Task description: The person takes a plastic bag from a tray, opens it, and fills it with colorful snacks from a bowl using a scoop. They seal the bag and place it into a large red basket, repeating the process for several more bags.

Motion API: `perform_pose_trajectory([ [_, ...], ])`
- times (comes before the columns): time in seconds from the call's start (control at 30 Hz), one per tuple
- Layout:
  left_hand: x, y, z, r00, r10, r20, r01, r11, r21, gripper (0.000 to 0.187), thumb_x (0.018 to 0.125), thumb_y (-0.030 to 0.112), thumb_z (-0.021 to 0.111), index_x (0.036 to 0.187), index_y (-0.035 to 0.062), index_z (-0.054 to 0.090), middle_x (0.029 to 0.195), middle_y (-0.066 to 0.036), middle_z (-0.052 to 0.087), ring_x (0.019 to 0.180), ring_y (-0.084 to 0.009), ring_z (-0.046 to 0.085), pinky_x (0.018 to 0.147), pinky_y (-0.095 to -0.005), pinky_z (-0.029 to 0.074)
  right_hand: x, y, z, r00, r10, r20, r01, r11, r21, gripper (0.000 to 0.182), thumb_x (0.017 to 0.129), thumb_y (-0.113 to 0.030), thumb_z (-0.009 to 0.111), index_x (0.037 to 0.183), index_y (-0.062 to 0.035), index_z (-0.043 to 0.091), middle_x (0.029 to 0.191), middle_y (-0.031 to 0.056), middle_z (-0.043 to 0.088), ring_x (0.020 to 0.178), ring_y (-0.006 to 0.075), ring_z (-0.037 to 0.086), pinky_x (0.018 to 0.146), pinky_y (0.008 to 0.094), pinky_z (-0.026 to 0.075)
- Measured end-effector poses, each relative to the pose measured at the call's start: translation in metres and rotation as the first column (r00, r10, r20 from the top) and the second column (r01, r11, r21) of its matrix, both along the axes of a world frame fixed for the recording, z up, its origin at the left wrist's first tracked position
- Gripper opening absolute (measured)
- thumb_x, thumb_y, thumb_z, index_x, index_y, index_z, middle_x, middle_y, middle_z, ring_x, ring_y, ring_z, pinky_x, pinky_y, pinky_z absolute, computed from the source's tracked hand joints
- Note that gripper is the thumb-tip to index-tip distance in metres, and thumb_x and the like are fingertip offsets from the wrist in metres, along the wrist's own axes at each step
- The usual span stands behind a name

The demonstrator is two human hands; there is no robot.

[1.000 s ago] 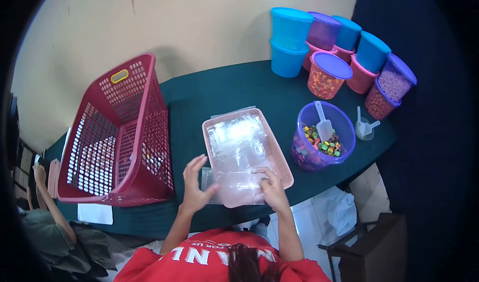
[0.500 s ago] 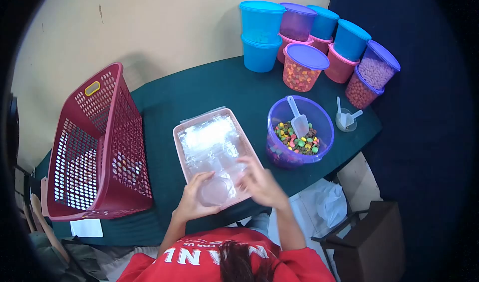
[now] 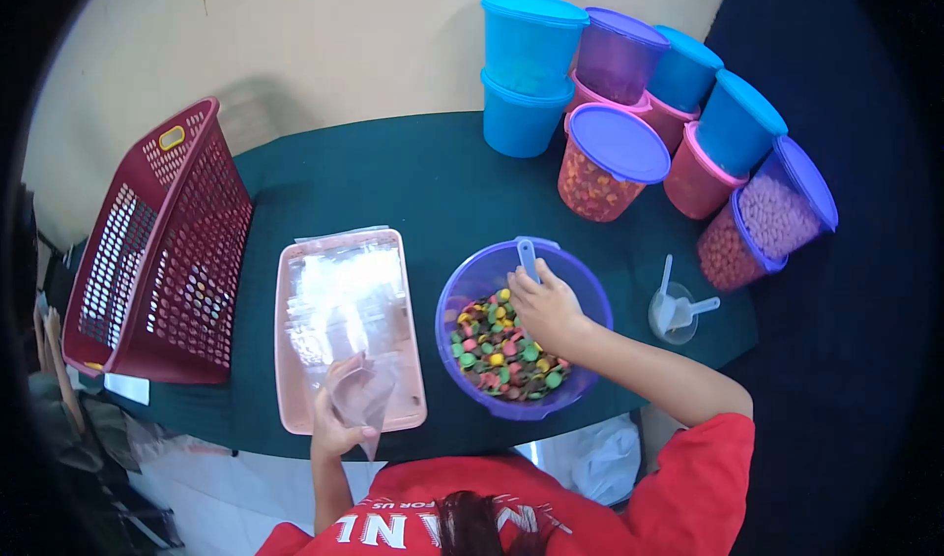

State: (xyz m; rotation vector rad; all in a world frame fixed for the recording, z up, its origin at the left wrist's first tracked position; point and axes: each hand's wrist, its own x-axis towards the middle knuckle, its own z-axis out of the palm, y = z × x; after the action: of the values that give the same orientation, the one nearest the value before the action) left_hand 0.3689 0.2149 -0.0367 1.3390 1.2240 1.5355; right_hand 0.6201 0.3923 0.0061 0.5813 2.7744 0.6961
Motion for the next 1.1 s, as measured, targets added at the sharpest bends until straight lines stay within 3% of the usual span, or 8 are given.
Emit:
perform_pose_trajectory([
  [0.07, 0.009, 0.003, 0.002, 0.997, 0.032, 0.068, -0.029, 0.998, -0.055, 0.083, 0.048, 0.036, 0.079, 0.114, -0.0018, 0.047, 0.101, -0.014, 0.051, 0.095, -0.0236, 0.052, 0.081, -0.0332, 0.041, 0.005, 0.014, -0.002, 0.992, 0.035, 0.125, -0.056, 0.984, 0.170, 0.033, 0.073, -0.015, 0.049, 0.104, -0.0101, 0.056, 0.107, 0.0079, 0.053, 0.109, 0.0217, 0.042, 0.097, 0.0398, 0.022],
  [0.2, 0.015, 0.012, 0.010, 0.993, -0.023, -0.117, 0.020, 0.999, -0.029, 0.080, 0.047, 0.035, 0.079, 0.112, -0.0013, 0.049, 0.100, -0.013, 0.052, 0.091, -0.0229, 0.053, 0.081, -0.0329, 0.041, 0.013, 0.022, 0.012, 0.892, -0.056, 0.449, 0.118, 0.987, -0.111, 0.027, 0.079, -0.019, 0.046, 0.101, -0.0052, 0.055, 0.090, 0.0054, 0.059, 0.097, 0.0213, 0.051, 0.094, 0.0412, 0.024],
  [0.3, 0.024, 0.015, 0.016, 0.983, -0.113, -0.144, 0.103, 0.992, -0.078, 0.082, 0.047, 0.037, 0.078, 0.113, -0.0016, 0.049, 0.101, -0.014, 0.052, 0.092, -0.0235, 0.053, 0.082, -0.0332, 0.040, 0.018, 0.030, 0.014, 0.970, -0.165, 0.180, 0.213, 0.932, -0.294, 0.036, 0.074, -0.019, 0.052, 0.105, -0.0024, 0.050, 0.081, 0.0100, 0.058, 0.075, 0.0222, 0.058, 0.073, 0.0348, 0.038],
  [0.47, 0.044, 0.014, -0.001, 0.945, -0.267, 0.191, 0.290, 0.951, -0.108, 0.086, 0.048, 0.043, 0.075, 0.112, -0.0070, 0.047, 0.107, -0.017, 0.051, 0.099, -0.0250, 0.052, 0.087, -0.0350, 0.038, -0.002, 0.039, 0.011, 0.978, -0.208, -0.014, 0.180, 0.876, -0.448, 0.033, 0.069, -0.019, 0.054, 0.093, 0.0033, 0.048, 0.085, 0.0144, 0.056, 0.080, 0.0245, 0.057, 0.076, 0.0330, 0.037],
  [0.63, 0.058, 0.014, 0.018, 0.879, -0.297, 0.372, 0.389, 0.899, -0.202, 0.095, 0.051, 0.041, 0.077, 0.121, -0.0072, 0.036, 0.119, -0.017, 0.042, 0.109, -0.0258, 0.044, 0.095, -0.0369, 0.031, -0.021, 0.040, -0.004, 0.992, 0.082, -0.094, -0.095, 0.986, -0.138, 0.032, 0.070, -0.014, 0.055, 0.098, -0.0016, 0.046, 0.080, 0.0086, 0.054, 0.080, 0.0185, 0.051, 0.073, 0.0278, 0.034],
  [0.87, 0.070, 0.009, 0.009, 0.950, -0.156, 0.271, 0.204, 0.967, -0.156, 0.091, 0.049, 0.037, 0.078, 0.121, -0.0033, 0.038, 0.117, -0.016, 0.043, 0.109, -0.0252, 0.045, 0.093, -0.0366, 0.034, -0.037, 0.017, -0.033, 0.997, 0.061, 0.050, -0.068, 0.984, 0.166, 0.034, 0.074, -0.013, 0.049, 0.106, -0.0022, 0.042, 0.071, 0.0065, 0.055, 0.074, 0.0168, 0.050, 0.072, 0.0286, 0.032],
  [0.93, 0.068, 0.010, 0.005, 0.972, -0.234, 0.030, 0.235, 0.971, -0.052, 0.090, 0.048, 0.036, 0.078, 0.120, -0.0010, 0.040, 0.116, -0.015, 0.044, 0.109, -0.0247, 0.044, 0.092, -0.0356, 0.034, -0.038, 0.017, -0.038, 0.996, 0.089, 0.015, -0.090, 0.980, 0.175, 0.034, 0.075, -0.014, 0.047, 0.107, -0.0027, 0.042, 0.070, 0.0063, 0.055, 0.073, 0.0172, 0.050, 0.071, 0.0296, 0.032],
  [1.1, 0.072, 0.013, 0.006, 0.977, -0.213, -0.024, 0.212, 0.975, -0.062, 0.089, 0.046, 0.034, 0.080, 0.119, 0.0011, 0.041, 0.116, -0.014, 0.045, 0.109, -0.0237, 0.045, 0.091, -0.0337, 0.034, -0.032, 0.021, -0.034, 0.989, 0.120, -0.092, -0.139, 0.961, -0.239, 0.037, 0.070, -0.013, 0.053, 0.105, -0.0054, 0.041, 0.070, 0.0076, 0.057, 0.075, 0.0192, 0.052, 0.068, 0.0307, 0.032],
])
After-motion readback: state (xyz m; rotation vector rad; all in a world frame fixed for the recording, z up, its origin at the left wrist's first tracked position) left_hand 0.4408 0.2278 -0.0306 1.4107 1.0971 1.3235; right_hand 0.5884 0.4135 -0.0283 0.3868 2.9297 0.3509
